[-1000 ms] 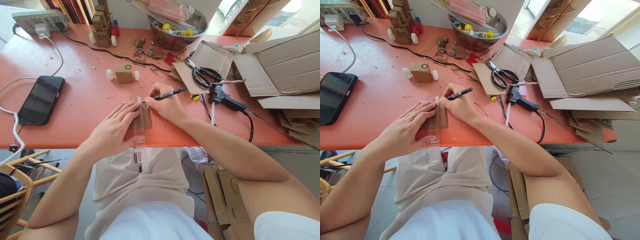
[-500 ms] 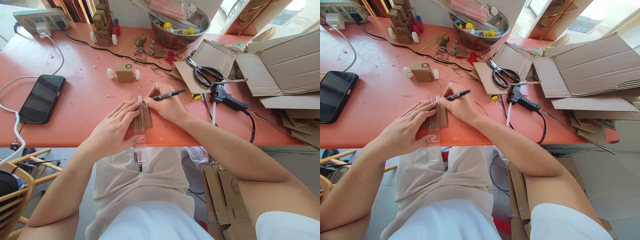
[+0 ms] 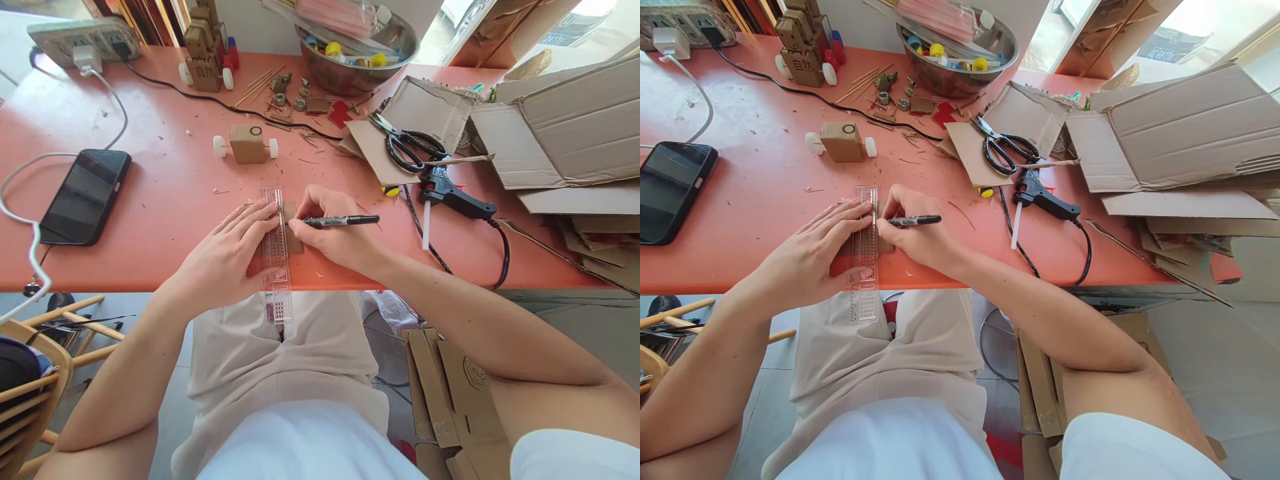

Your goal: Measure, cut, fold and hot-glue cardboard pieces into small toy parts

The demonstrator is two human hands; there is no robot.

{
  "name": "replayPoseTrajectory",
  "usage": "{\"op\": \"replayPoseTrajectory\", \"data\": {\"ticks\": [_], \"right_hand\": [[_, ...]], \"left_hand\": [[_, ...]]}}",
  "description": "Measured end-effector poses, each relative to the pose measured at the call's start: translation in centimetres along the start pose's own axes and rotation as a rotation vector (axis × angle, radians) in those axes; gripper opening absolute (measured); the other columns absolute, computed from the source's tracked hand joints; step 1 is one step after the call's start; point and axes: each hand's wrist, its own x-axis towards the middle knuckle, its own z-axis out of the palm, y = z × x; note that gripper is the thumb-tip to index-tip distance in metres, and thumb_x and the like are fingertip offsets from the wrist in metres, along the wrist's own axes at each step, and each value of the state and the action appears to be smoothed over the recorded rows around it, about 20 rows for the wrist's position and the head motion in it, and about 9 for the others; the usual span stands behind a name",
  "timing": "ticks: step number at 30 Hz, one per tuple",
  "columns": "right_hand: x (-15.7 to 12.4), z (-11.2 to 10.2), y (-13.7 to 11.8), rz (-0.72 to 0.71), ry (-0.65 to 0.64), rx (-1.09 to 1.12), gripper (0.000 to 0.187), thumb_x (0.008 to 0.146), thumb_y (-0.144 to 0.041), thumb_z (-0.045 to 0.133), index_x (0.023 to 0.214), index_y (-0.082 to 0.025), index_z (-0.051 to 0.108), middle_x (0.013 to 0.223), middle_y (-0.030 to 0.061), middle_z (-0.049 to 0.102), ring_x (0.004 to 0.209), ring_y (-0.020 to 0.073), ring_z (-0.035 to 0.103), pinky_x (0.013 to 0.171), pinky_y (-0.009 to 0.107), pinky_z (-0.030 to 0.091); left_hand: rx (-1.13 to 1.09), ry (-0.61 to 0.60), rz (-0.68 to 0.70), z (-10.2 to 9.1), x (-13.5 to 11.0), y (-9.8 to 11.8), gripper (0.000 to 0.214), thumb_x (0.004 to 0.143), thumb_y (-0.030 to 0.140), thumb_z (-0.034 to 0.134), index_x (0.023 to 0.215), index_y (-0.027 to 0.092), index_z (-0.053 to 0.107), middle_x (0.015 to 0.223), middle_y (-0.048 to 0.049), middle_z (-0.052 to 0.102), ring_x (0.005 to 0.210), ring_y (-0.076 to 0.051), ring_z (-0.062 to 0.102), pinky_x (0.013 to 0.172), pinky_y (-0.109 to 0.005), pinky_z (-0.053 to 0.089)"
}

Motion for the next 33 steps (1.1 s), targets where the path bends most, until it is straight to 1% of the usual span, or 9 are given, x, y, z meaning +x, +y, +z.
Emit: {"op": "replayPoseTrajectory", "data": {"ticks": [4, 8, 15, 21, 23, 26, 29, 31, 33], "right_hand": [[-1.3, 0.4, -0.1, 0.012, -0.02, 0.052, 0.021, 0.083, -0.028, 0.065, 0.072, -0.025, 0.047, 0.067, -0.0049, 0.056, 0.065, 0.0136, 0.049, 0.063, 0.029, 0.036], [-2.5, 0.6, -0.3, 0.011, -0.048, 0.119, 0.021, 0.083, -0.032, 0.063, 0.073, -0.026, 0.045, 0.067, -0.0052, 0.055, 0.065, 0.0141, 0.052, 0.062, 0.029, 0.036], [-3.3, 0.6, -0.5, -0.015, -0.07, 0.118, 0.02, 0.084, -0.03, 0.062, 0.073, -0.026, 0.046, 0.067, -0.0053, 0.055, 0.062, 0.0128, 0.048, 0.06, 0.03, 0.033], [-3.6, 0.6, -0.6, -0.011, -0.101, 0.131, 0.019, 0.084, -0.027, 0.062, 0.073, -0.026, 0.047, 0.067, -0.0059, 0.055, 0.062, 0.0124, 0.048, 0.06, 0.028, 0.035], [-3.7, 0.5, -0.5, -0.008, -0.083, 0.159, 0.02, 0.085, -0.027, 0.063, 0.074, -0.026, 0.047, 0.067, -0.0058, 0.055, 0.061, 0.0122, 0.048, 0.059, 0.028, 0.036], [-3.8, 0.1, -0.2, -0.005, -0.006, 0.174, 0.02, 0.091, -0.032, 0.065, 0.08, -0.026, 0.049, 0.067, -0.0062, 0.056, 0.059, 0.0123, 0.048, 0.057, 0.027, 0.037], [-3.8, -0.5, 0.5, -0.116, 0.027, 0.026, 0.021, 0.102, -0.043, 0.062, 0.09, -0.026, 0.06, 0.073, -0.0024, 0.065, 0.064, 0.0147, 0.056, 0.062, 0.029, 0.046], [-3.8, -0.5, 1.3, -0.255, 0.024, -0.141, 0.026, 0.108, -0.046, 0.057, 0.094, -0.026, 0.066, 0.084, 0.003, 0.075, 0.078, 0.019, 0.066, 0.076, 0.033, 0.055], [-3.9, -0.3, 2.2, -0.38, 0.027, -0.297, 0.027, 0.111, -0.043, 0.052, 0.097, -0.026, 0.069, 0.095, 0.007, 0.08, 0.094, 0.0236, 0.073, 0.091, 0.039, 0.059]], "left_hand": [[0.005, 0.006, -0.015, 0.0, 0.0, 0.0, 0.06, 0.101, 0.049, 0.06, 0.152, 0.018, 0.055, 0.171, -0.0174, 0.052, 0.164, -0.037, 0.042, 0.136, -0.064, 0.033], [0.0, -0.002, -0.025, -0.1, 0.0, 0.1, 0.059, 0.1, 0.046, 0.06, 0.153, 0.02, 0.054, 0.172, -0.0161, 0.051, 0.164, -0.037, 0.042, 0.136, -0.064, 0.033], [0.013, 0.007, -0.032, 0.1, 0.0, 0.0, 0.06, 0.1, 0.045, 0.059, 0.154, 0.02, 0.055, 0.172, -0.0156, 0.051, 0.164, -0.037, 0.042, 0.136, -0.065, 0.034], [0.013, 0.013, -0.032, 0.1, 0.0, 0.0, 0.059, 0.101, 0.048, 0.057, 0.152, 0.018, 0.056, 0.171, -0.016, 0.052, 0.163, -0.036, 0.043, 0.136, -0.062, 0.035], [0.009, 0.012, -0.038, 0.1, 0.0, 0.0, 0.058, 0.102, 0.047, 0.057, 0.152, 0.019, 0.056, 0.171, -0.0158, 0.052, 0.163, -0.036, 0.043, 0.136, -0.063, 0.035], [0.002, 0.001, -0.042, 0.0, 0.1, 0.1, 0.059, 0.1, 0.047, 0.059, 0.152, 0.019, 0.056, 0.172, -0.0157, 0.052, 0.164, -0.036, 0.043, 0.136, -0.064, 0.035], [0.002, 0.002, -0.051, 0.1, 0.0, 0.1, 0.06, 0.099, 0.045, 0.061, 0.153, 0.021, 0.055, 0.172, -0.0147, 0.051, 0.164, -0.036, 0.043, 0.136, -0.064, 0.035], [0.003, 0.01, -0.049, 0.1, 0.0, 0.1, 0.059, 0.099, 0.044, 0.061, 0.153, 0.021, 0.055, 0.172, -0.0146, 0.051, 0.164, -0.036, 0.043, 0.136, -0.064, 0.034], [0.002, 0.017, -0.043, 0.2, -0.2, 0.1, 0.06, 0.099, 0.044, 0.06, 0.153, 0.021, 0.054, 0.173, -0.0153, 0.05, 0.164, -0.036, 0.043, 0.136, -0.064, 0.035]]}}
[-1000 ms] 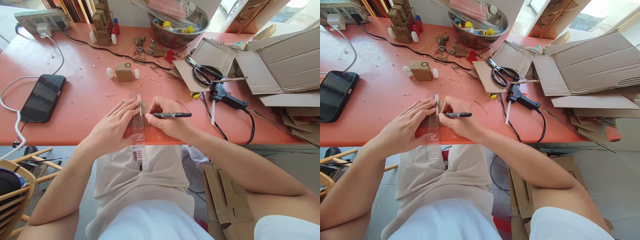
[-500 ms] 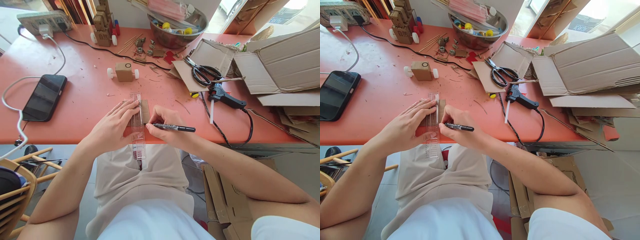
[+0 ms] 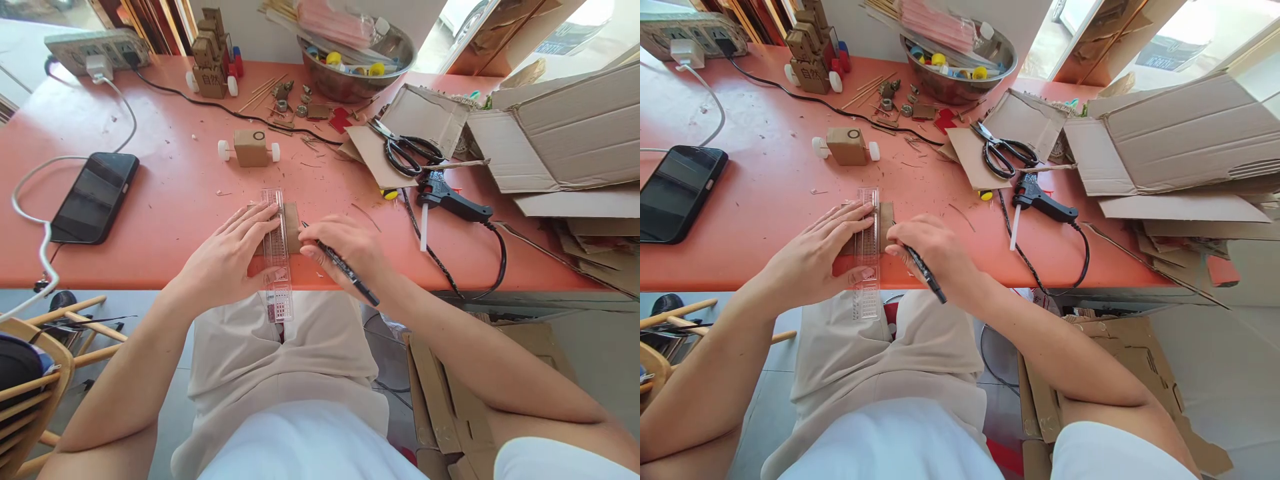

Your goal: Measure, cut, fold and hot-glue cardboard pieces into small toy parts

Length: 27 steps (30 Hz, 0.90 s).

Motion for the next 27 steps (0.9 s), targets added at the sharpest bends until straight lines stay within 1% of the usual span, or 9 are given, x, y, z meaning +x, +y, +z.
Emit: {"op": "replayPoseTrajectory", "data": {"ticks": [1, 3, 6, 10, 15, 20, 24, 27], "right_hand": [[-0.2, 0.3, 0.3, -0.047, 0.005, -0.064, 0.027, 0.112, -0.04, 0.05, 0.099, -0.026, 0.07, 0.098, 0.0079, 0.082, 0.101, 0.025, 0.074, 0.096, 0.041, 0.059], [-0.7, 0.8, 0.6, -0.109, 0.025, -0.16, 0.028, 0.113, -0.035, 0.048, 0.102, -0.026, 0.071, 0.099, 0.0085, 0.083, 0.107, 0.0257, 0.075, 0.1, 0.042, 0.06], [-1.0, 1.3, 0.7, -0.149, 0.052, -0.231, 0.028, 0.113, -0.031, 0.047, 0.104, -0.026, 0.073, 0.099, 0.0081, 0.084, 0.109, 0.0253, 0.077, 0.1, 0.041, 0.062], [-1.0, 1.2, 0.5, -0.137, 0.02, -0.246, 0.027, 0.113, -0.029, 0.047, 0.106, -0.026, 0.073, 0.103, 0.0082, 0.085, 0.11, 0.0254, 0.076, 0.101, 0.043, 0.062], [-1.0, 0.9, 0.3, -0.179, 0.019, -0.287, 0.025, 0.112, -0.025, 0.049, 0.107, -0.025, 0.073, 0.105, 0.0083, 0.085, 0.11, 0.0251, 0.077, 0.101, 0.042, 0.062], [-1.0, 1.1, 0.2, -0.225, 0.06, -0.351, 0.023, 0.111, -0.021, 0.051, 0.107, -0.023, 0.073, 0.104, 0.0073, 0.085, 0.107, 0.0241, 0.078, 0.098, 0.039, 0.064], [-1.0, 1.3, 0.1, -0.259, 0.112, -0.364, 0.022, 0.111, -0.02, 0.051, 0.106, -0.021, 0.072, 0.1, 0.0067, 0.085, 0.104, 0.0229, 0.079, 0.095, 0.037, 0.065], [-1.0, 1.1, 0.1, -0.271, 0.12, -0.377, 0.02, 0.11, -0.019, 0.053, 0.105, -0.021, 0.072, 0.099, 0.0062, 0.085, 0.102, 0.0227, 0.079, 0.094, 0.035, 0.065]], "left_hand": [[-0.002, 0.003, 0.0, 0.0, -0.1, 0.0, 0.06, 0.099, 0.045, 0.06, 0.153, 0.02, 0.055, 0.173, -0.0157, 0.05, 0.164, -0.036, 0.043, 0.136, -0.064, 0.035], [-0.005, 0.009, -0.011, 0.0, -0.2, -0.1, 0.059, 0.1, 0.046, 0.059, 0.153, 0.02, 0.055, 0.173, -0.016, 0.049, 0.164, -0.036, 0.042, 0.135, -0.064, 0.036], [-0.015, 0.014, -0.025, -0.3, -0.6, -0.3, 0.059, 0.1, 0.047, 0.059, 0.152, 0.021, 0.056, 0.172, -0.0158, 0.051, 0.164, -0.036, 0.043, 0.134, -0.063, 0.039], [-0.033, 0.017, -0.023, -0.7, -1.2, -0.7, 0.06, 0.101, 0.051, 0.057, 0.153, 0.02, 0.055, 0.172, -0.0166, 0.051, 0.163, -0.035, 0.044, 0.133, -0.062, 0.039], [-0.033, -0.012, -0.06, -1.1, -1.5, -0.9, 0.061, 0.102, 0.054, 0.056, 0.154, 0.023, 0.054, 0.174, -0.0143, 0.049, 0.164, -0.034, 0.042, 0.134, -0.063, 0.038], [-0.026, -0.017, -0.058, -0.9, -1.4, -0.9, 0.062, 0.101, 0.054, 0.057, 0.154, 0.022, 0.054, 0.174, -0.0155, 0.048, 0.164, -0.036, 0.041, 0.133, -0.064, 0.037], [-0.022, -0.016, -0.042, -0.7, -1.5, -1.1, 0.064, 0.101, 0.055, 0.057, 0.155, 0.022, 0.054, 0.175, -0.0146, 0.048, 0.164, -0.036, 0.042, 0.134, -0.061, 0.037], [-0.021, -0.011, -0.038, -0.7, -1.5, -1.1, 0.062, 0.101, 0.053, 0.057, 0.156, 0.023, 0.054, 0.174, -0.0135, 0.048, 0.164, -0.035, 0.042, 0.135, -0.06, 0.036]]}}
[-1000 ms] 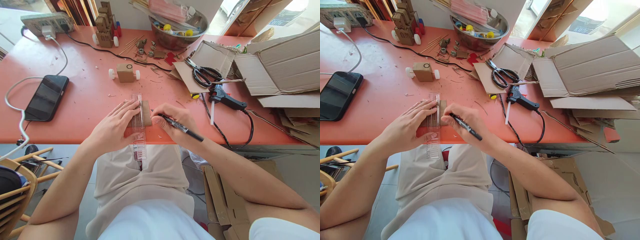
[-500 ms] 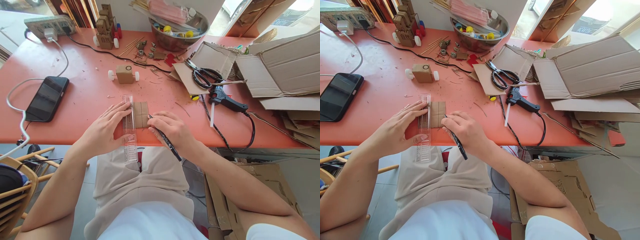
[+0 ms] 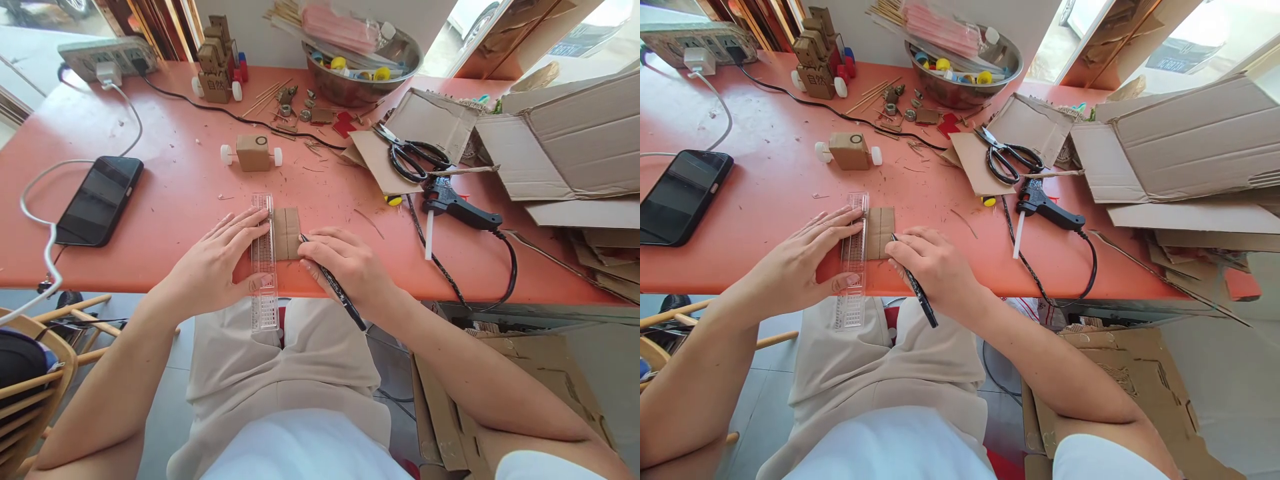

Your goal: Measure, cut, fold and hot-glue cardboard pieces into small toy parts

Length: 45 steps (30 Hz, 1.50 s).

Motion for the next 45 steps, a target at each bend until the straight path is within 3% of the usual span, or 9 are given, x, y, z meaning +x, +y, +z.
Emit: {"op": "replayPoseTrajectory", "data": {"ticks": [13, 16, 19, 22, 25, 29, 32, 37, 45], "right_hand": [[-0.1, -0.2, 0.3, 0.042, -0.035, 0.078, 0.022, 0.112, -0.023, 0.051, 0.106, -0.022, 0.072, 0.1, 0.007, 0.085, 0.105, 0.023, 0.078, 0.097, 0.036, 0.062], [0.5, -0.6, 0.5, 0.134, -0.082, 0.211, 0.032, 0.114, -0.04, 0.048, 0.106, -0.022, 0.073, 0.097, 0.0078, 0.083, 0.099, 0.0227, 0.077, 0.095, 0.036, 0.06], [1.8, -1.1, 0.6, 0.3, -0.124, 0.366, 0.056, 0.111, -0.066, 0.042, 0.105, -0.021, 0.074, 0.098, 0.0083, 0.081, 0.094, 0.0221, 0.075, 0.09, 0.035, 0.059], [3.9, -1.2, 1.0, 0.451, -0.124, 0.522, 0.067, 0.108, -0.076, 0.036, 0.094, -0.022, 0.075, 0.091, 0.0059, 0.076, 0.09, 0.0204, 0.072, 0.086, 0.034, 0.057], [6.2, -0.4, 1.8, 0.557, -0.094, 0.711, 0.053, 0.11, -0.063, 0.048, 0.086, -0.022, 0.071, 0.074, 0.0003, 0.064, 0.074, 0.0154, 0.066, 0.075, 0.029, 0.054], [8.7, 1.5, 2.8, 0.648, -0.054, 0.891, 0.012, 0.101, -0.024, 0.066, 0.09, -0.023, 0.061, 0.069, -0.0056, 0.059, 0.065, 0.0111, 0.06, 0.064, 0.024, 0.05], [9.3, 2.8, 3.2, 0.717, -0.038, 0.878, 0.026, 0.089, -0.006, 0.069, 0.08, -0.024, 0.052, 0.065, -0.0069, 0.056, 0.062, 0.0099, 0.058, 0.061, 0.022, 0.048], [8.6, 3.3, 3.4, 0.761, -0.065, 0.841, 0.028, 0.087, -0.009, 0.067, 0.073, -0.025, 0.048, 0.061, -0.0062, 0.057, 0.056, 0.0107, 0.051, 0.054, 0.024, 0.043], [8.8, 3.2, 3.2, 0.715, -0.097, 0.617, 0.032, 0.079, -0.006, 0.068, 0.067, -0.026, 0.046, 0.069, -0.0036, 0.056, 0.07, 0.0154, 0.055, 0.069, 0.031, 0.047]], "left_hand": [[-0.007, 0.0, 0.017, -0.1, 0.1, 0.1, 0.06, 0.103, 0.052, 0.054, 0.154, 0.02, 0.054, 0.174, -0.0157, 0.049, 0.164, -0.036, 0.042, 0.134, -0.062, 0.037], [-0.006, -0.02, 0.01, -0.2, 0.2, 0.2, 0.059, 0.104, 0.05, 0.053, 0.154, 0.02, 0.055, 0.174, -0.0155, 0.048, 0.165, -0.035, 0.041, 0.134, -0.062, 0.038], [-0.012, -0.031, 0.012, -0.3, 0.3, 0.2, 0.06, 0.104, 0.051, 0.053, 0.155, 0.019, 0.054, 0.175, -0.0158, 0.047, 0.165, -0.035, 0.04, 0.134, -0.062, 0.038], [-0.023, -0.025, 0.021, -0.2, 0.4, 0.2, 0.061, 0.104, 0.053, 0.052, 0.155, 0.018, 0.054, 0.175, -0.0164, 0.047, 0.165, -0.034, 0.04, 0.134, -0.062, 0.037], [-0.024, -0.02, 0.036, -0.2, 0.5, 0.1, 0.061, 0.105, 0.054, 0.052, 0.153, 0.017, 0.055, 0.174, -0.0177, 0.048, 0.165, -0.035, 0.04, 0.134, -0.062, 0.036], [-0.026, -0.009, 0.043, 0.0, 0.5, 0.0, 0.062, 0.105, 0.055, 0.051, 0.152, 0.016, 0.056, 0.172, -0.0192, 0.049, 0.165, -0.035, 0.041, 0.134, -0.062, 0.036], [-0.037, -0.01, 0.031, 0.1, 0.5, -0.1, 0.063, 0.103, 0.057, 0.053, 0.152, 0.018, 0.056, 0.173, -0.0184, 0.049, 0.164, -0.036, 0.042, 0.134, -0.063, 0.037], [-0.036, -0.01, 0.02, 0.3, 0.5, -0.1, 0.065, 0.102, 0.057, 0.056, 0.152, 0.017, 0.055, 0.173, -0.019, 0.048, 0.164, -0.037, 0.041, 0.134, -0.063, 0.036], [-0.041, -0.022, -0.005, 0.1, 0.6, 0.2, 0.062, 0.101, 0.055, 0.057, 0.152, 0.019, 0.055, 0.173, -0.0173, 0.049, 0.165, -0.037, 0.04, 0.134, -0.065, 0.034]]}}
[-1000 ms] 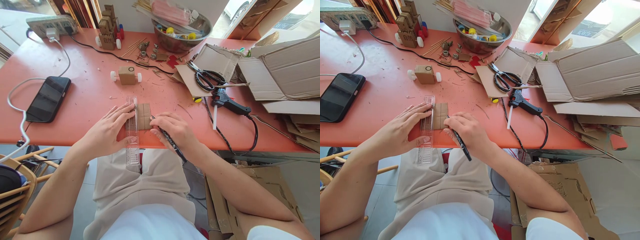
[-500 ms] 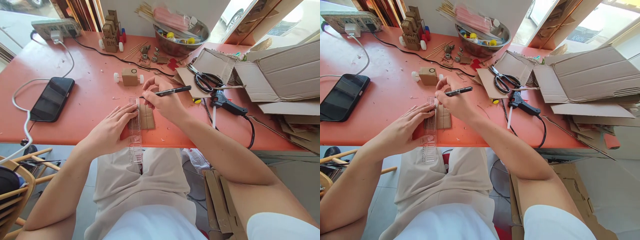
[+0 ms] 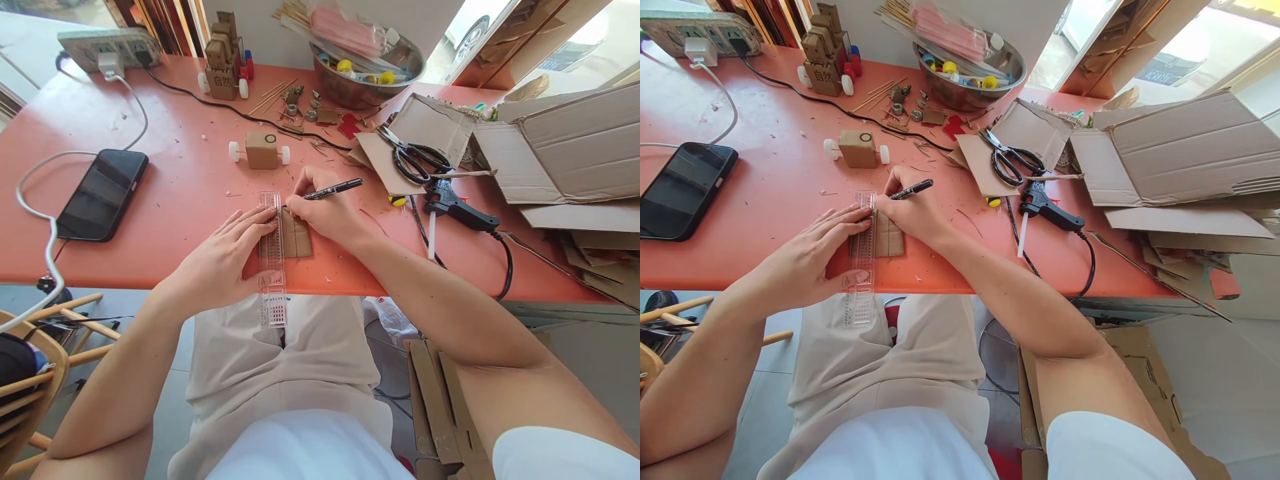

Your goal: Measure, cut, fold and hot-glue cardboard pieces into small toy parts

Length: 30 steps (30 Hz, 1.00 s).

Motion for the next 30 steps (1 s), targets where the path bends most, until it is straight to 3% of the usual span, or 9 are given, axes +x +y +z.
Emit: {"op": "replayPoseTrajectory", "data": {"ticks": [19, 30], "right_hand": [[0.1, -0.4, 0.0, -0.087, -0.081, -0.088, 0.023, 0.081, -0.022, 0.066, 0.071, -0.026, 0.046, 0.078, 0.0008, 0.065, 0.079, 0.0184, 0.059, 0.076, 0.034, 0.052], [-3.2, -0.6, -1.7, -0.036, -0.167, -0.055, 0.02, 0.077, -0.02, 0.062, 0.07, -0.026, 0.044, 0.071, -0.0029, 0.059, 0.068, 0.0149, 0.053, 0.065, 0.03, 0.041]], "left_hand": [[-0.003, -0.006, -0.005, -0.2, 0.0, 0.1, 0.063, 0.1, 0.055, 0.056, 0.151, 0.018, 0.056, 0.173, -0.0173, 0.05, 0.165, -0.037, 0.04, 0.134, -0.066, 0.034], [-0.02, -0.004, -0.001, -0.3, 0.1, 0.0, 0.063, 0.099, 0.05, 0.06, 0.154, 0.021, 0.055, 0.173, -0.0162, 0.05, 0.165, -0.037, 0.04, 0.134, -0.066, 0.035]]}}
